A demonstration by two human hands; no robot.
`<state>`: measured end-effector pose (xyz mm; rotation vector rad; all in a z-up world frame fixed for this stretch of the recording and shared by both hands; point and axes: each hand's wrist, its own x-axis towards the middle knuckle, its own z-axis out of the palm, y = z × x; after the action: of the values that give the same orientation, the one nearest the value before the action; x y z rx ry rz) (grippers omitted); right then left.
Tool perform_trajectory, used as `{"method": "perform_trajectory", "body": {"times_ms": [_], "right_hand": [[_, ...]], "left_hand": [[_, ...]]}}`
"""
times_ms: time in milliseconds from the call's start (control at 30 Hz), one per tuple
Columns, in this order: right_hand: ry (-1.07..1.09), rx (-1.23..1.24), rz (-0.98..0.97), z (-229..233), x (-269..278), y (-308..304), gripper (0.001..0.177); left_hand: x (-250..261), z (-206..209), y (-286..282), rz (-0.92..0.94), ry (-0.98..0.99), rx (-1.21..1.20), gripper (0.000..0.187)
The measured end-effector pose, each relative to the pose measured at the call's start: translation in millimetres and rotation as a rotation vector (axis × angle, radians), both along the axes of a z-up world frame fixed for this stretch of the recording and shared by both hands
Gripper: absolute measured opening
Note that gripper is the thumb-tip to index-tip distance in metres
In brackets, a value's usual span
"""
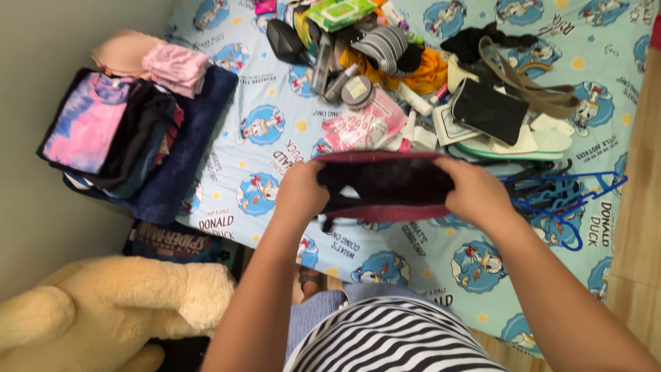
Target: The person folds clothes including a purple patterned garment, a black top, a yellow short, a beige cloth, and a black sock by hand on a bed before placing them into a pink dresser drawer.
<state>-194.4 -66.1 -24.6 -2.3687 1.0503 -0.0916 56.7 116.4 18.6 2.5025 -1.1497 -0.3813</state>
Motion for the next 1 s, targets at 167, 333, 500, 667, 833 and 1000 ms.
{"method": "perform_trajectory", "body": {"times_ms": [167, 333, 500, 667, 833, 1000], "right_hand": [[-0.068, 0.033, 0.055, -10, -2, 15, 0.073], [0.019, 0.176, 0.016, 7, 10, 35, 0.082], [-0.151, 0.106, 0.019, 0, 9, 25, 0.086], [-0.19, 0.055, -0.093, 3, 9, 12, 0.071], [-0.269, 0.025, -0.23, 17, 13, 7, 0.052], [-0.207, -0.098, -0.295, 20, 13, 3, 0.036]], "left_hand": [[0, -27, 14, 0.219, 0.012, -0.179, 0.031], [9, -56, 18, 0.477, 0.98, -0.58, 0.031], [3, -32, 21, 0.128, -0.122, -0.156, 0.037], [-4, 19, 15, -0.004, -0.113, 0.381, 0.062], [14, 15, 26, -0.188, 0.047, 0.324, 0.054], [31, 3, 41, -0.199, 0.04, 0.077, 0.052]]}}
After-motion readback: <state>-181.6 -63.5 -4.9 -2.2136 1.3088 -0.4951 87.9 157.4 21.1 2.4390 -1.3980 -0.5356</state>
